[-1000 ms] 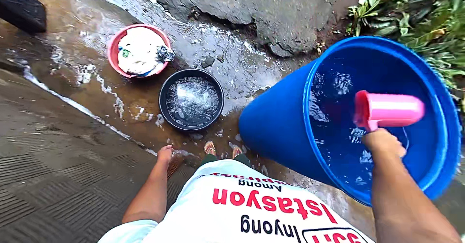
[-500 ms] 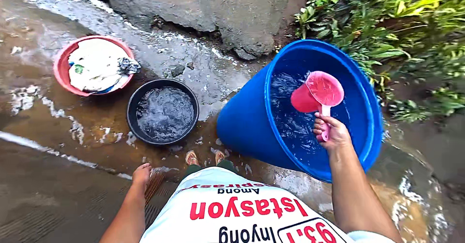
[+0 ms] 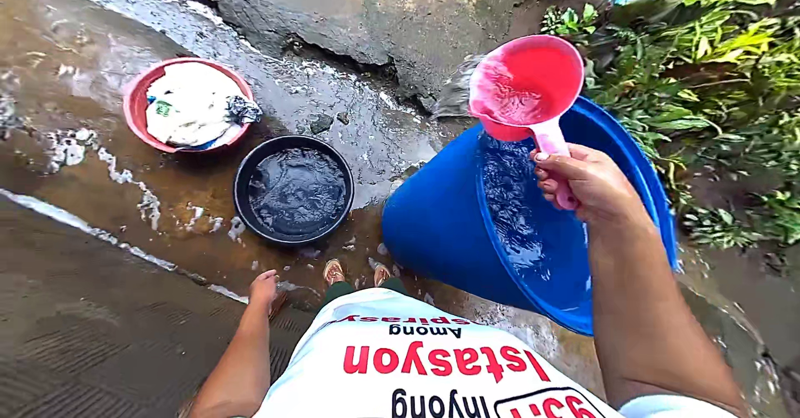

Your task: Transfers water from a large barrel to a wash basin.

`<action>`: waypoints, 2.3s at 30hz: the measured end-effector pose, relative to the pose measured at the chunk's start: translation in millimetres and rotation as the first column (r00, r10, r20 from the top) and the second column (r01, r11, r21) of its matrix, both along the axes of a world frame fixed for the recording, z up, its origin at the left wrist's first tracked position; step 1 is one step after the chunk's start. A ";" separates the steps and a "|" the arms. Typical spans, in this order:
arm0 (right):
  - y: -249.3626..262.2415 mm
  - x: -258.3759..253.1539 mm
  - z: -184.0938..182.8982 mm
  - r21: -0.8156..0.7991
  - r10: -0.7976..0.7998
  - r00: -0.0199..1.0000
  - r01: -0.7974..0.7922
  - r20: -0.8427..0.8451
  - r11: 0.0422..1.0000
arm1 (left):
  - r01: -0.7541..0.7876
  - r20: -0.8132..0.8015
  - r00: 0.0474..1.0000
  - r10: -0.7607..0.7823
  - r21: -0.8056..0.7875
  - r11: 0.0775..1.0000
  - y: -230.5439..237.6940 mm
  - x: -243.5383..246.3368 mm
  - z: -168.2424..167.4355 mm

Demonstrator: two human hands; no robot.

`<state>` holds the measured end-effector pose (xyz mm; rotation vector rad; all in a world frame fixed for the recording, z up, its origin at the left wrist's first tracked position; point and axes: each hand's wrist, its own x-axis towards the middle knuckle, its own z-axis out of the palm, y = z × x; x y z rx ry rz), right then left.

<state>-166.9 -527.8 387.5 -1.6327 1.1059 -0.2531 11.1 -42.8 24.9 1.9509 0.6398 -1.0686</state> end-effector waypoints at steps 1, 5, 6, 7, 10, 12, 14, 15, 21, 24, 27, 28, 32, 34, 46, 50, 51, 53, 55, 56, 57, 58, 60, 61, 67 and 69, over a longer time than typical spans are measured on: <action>6.3 15.0 -6.8 -0.030 0.028 0.999 -0.030 -0.044 0.999 | -0.012 -0.004 1.000 0.012 0.002 1.000 4.6 -3.7 -1.3; 23.2 74.3 -46.9 -0.208 0.193 0.926 -0.269 -0.326 0.940 | -0.038 -0.021 0.999 0.039 0.036 0.999 21.9 -16.1 0.7; 26.0 88.6 -58.0 -0.247 0.218 0.889 -0.336 -0.403 0.909 | -0.049 -0.026 0.998 0.050 0.045 0.998 25.8 -18.5 0.2; 30.7 102.3 -67.1 -0.277 0.236 0.849 -0.397 -0.472 0.875 | -0.057 -0.034 0.998 0.058 0.047 0.997 29.3 -20.2 -0.5; 54.8 137.7 -85.1 -0.311 0.253 0.743 -0.529 -0.620 0.790 | -0.066 -0.042 0.997 0.068 0.050 0.997 38.8 -22.2 -4.1; 71.9 155.5 -96.7 -0.319 0.249 0.681 -0.593 -0.688 0.739 | -0.066 -0.041 0.997 0.068 0.050 0.997 43.2 -22.2 -6.8; 86.0 169.4 -111.8 -0.334 0.237 0.621 -0.659 -0.748 0.674 | -0.068 -0.038 0.997 0.071 0.061 0.996 45.7 -22.1 -7.8; 92.4 174.5 -118.2 -0.343 0.238 0.594 -0.696 -0.768 0.630 | -0.071 -0.039 0.997 0.074 0.064 0.995 45.7 -21.2 -5.9; 108.3 175.7 -141.4 -0.464 0.261 0.560 -0.814 -0.786 0.350 | -0.061 -0.030 0.997 0.064 0.085 0.994 41.0 -9.8 1.9; 98.4 157.1 -127.7 -0.528 0.239 0.625 -0.767 -0.743 0.365 | -0.043 -0.035 0.998 0.046 0.092 0.995 36.7 -2.2 3.3; 78.6 114.9 -88.0 -0.574 0.177 0.724 -0.650 -0.667 0.498 | -0.029 -0.039 0.999 0.033 0.091 0.995 32.4 4.4 1.5; 68.9 94.4 -73.3 -0.581 0.134 0.755 -0.592 -0.642 0.558 | -0.024 -0.041 0.999 0.028 0.090 0.996 31.3 6.7 -0.4; 8.4 -8.3 -45.5 -0.617 -0.218 0.768 -0.275 -0.603 0.737 | 0.008 -0.027 1.000 -0.005 0.088 0.996 22.3 14.0 0.4; -19.1 -55.5 -47.2 -0.608 -0.380 0.666 -0.142 -0.642 0.781 | 0.023 -0.021 1.000 -0.022 0.080 0.997 16.2 17.1 2.6; -63.9 -134.5 -196.7 -0.113 -0.202 0.712 0.172 -0.673 0.979 | 0.093 0.017 0.995 -0.094 0.073 0.993 -7.8 23.5 15.1; -54.7 -128.3 -189.4 0.280 -0.584 0.804 0.589 -0.108 0.758 | 0.071 0.009 0.997 -0.072 0.062 0.996 -4.1 15.2 11.2; -52.1 -128.4 -181.5 0.350 -0.622 0.782 0.594 -0.040 0.724 | 0.070 0.004 0.998 -0.070 0.064 0.996 -2.7 13.1 10.0; -47.1 -130.2 -163.3 0.423 -0.647 0.761 0.571 0.049 0.703 | 0.064 -0.008 0.998 -0.064 0.071 0.995 -0.9 9.8 8.3; -41.1 -131.5 -141.2 0.435 -0.639 0.761 0.539 0.116 0.721 | 0.056 -0.011 0.998 -0.055 0.074 0.996 0.2 7.5 6.4; -38.5 -131.4 -129.3 0.428 -0.623 0.768 0.519 0.146 0.740 | 0.057 -0.011 0.998 -0.056 0.074 0.996 0.6 7.0 4.9; -36.2 -130.9 -117.5 0.417 -0.599 0.781 0.492 0.176 0.764 | 0.057 -0.009 0.998 -0.056 0.072 0.996 1.0 7.2 3.5; -34.2 -129.7 -105.4 0.398 -0.567 0.799 0.463 0.198 0.792 | 0.056 -0.010 0.998 -0.055 0.071 0.996 1.1 7.7 2.2; -30.1 -122.4 -79.2 0.342 -0.481 0.851 0.397 0.212 0.852 | 0.063 -0.009 0.998 -0.063 0.077 0.995 1.3 9.3 -1.3; -26.9 -116.1 -65.6 0.311 -0.440 0.871 0.366 0.218 0.877 | 0.066 -0.004 0.998 -0.066 0.082 0.994 1.5 10.1 -4.0; -2.7 -60.8 -5.8 0.147 -0.184 0.964 0.157 0.191 0.977 | 0.043 -0.015 0.999 -0.042 0.055 0.998 3.1 10.8 -9.6; 8.9 -34.3 0.6 0.121 -0.118 0.984 0.102 0.134 0.987 | 0.024 -0.022 0.999 -0.023 0.048 0.999 4.9 8.1 -6.3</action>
